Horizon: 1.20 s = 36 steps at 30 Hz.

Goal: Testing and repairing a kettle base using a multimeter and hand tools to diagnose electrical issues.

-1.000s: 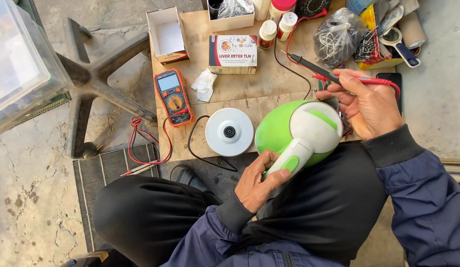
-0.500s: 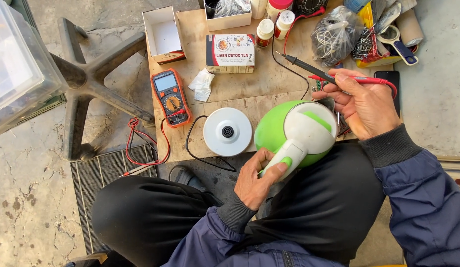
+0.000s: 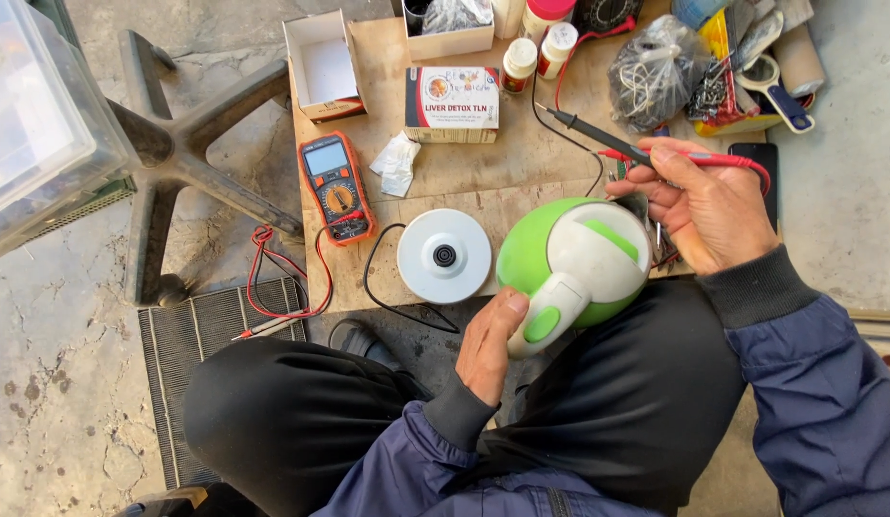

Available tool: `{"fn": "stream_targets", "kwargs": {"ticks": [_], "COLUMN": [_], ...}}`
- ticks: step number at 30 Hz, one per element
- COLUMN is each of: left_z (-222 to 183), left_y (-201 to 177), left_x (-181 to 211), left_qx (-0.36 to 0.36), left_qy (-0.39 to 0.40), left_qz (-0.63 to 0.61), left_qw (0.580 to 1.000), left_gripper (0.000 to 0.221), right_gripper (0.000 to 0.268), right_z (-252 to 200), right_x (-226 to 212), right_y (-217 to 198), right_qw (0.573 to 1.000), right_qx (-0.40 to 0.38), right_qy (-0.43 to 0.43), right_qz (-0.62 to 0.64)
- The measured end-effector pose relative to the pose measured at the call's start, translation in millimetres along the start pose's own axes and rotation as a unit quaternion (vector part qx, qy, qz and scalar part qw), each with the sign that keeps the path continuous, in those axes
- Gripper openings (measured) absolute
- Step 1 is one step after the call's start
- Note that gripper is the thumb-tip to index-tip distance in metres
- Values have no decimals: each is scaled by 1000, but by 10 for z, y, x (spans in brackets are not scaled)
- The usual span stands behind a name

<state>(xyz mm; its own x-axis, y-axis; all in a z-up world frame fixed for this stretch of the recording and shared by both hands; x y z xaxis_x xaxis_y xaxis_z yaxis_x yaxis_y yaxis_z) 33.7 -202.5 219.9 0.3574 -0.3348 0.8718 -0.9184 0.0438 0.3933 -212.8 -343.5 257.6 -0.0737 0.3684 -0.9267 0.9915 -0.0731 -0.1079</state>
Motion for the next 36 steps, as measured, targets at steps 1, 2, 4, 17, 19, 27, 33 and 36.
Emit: {"fn": "stream_targets", "kwargs": {"ticks": [1,2,4,17,19,27,33,36], "left_z": [-9,-19,-24,-45,-46,-79,-76,-68], "left_y": [6,8,-14,-33,-23,-32,-49,-49], "left_x": [24,23,-2,-153,-177,-207,-285,-300], "left_qx": [2,5,13,-7,-18,-17,-13,-16], "left_qy": [5,-7,-13,-69,-83,-104,-104,-103], "left_qz": [1,3,7,80,76,41,12,9], "left_qw": [1000,1000,1000,994,993,994,994,995], "left_gripper": [38,39,40,46,45,37,29,30], "right_gripper": [30,30,30,25,24,22,23,21], "right_z": [-1,-2,9,124,117,83,78,99], "right_x": [-13,-8,0,177,161,144,122,161], "right_y": [2,-1,20,-68,-66,-35,1,-17], "right_qw": [1000,1000,1000,999,999,997,997,997], "right_qx": [-3,-2,-7,24,28,21,11,19], "right_qy": [-4,4,9,29,27,21,18,21], "right_qz": [0,0,2,28,33,74,75,67]}}
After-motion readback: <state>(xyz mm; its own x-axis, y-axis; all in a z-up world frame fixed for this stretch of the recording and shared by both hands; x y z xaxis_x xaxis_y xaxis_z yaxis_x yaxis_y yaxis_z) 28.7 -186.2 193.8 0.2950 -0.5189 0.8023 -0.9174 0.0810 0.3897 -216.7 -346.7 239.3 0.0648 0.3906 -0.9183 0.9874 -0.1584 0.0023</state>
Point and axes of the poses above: each hand's wrist, its own z-axis towards the middle knuckle, its own y-axis out of the palm, x = y × z, the point moved 8 cm from there along z, towards the middle knuckle, and after that the axes turned 12 degrees about -z, right-handed, at the moved point
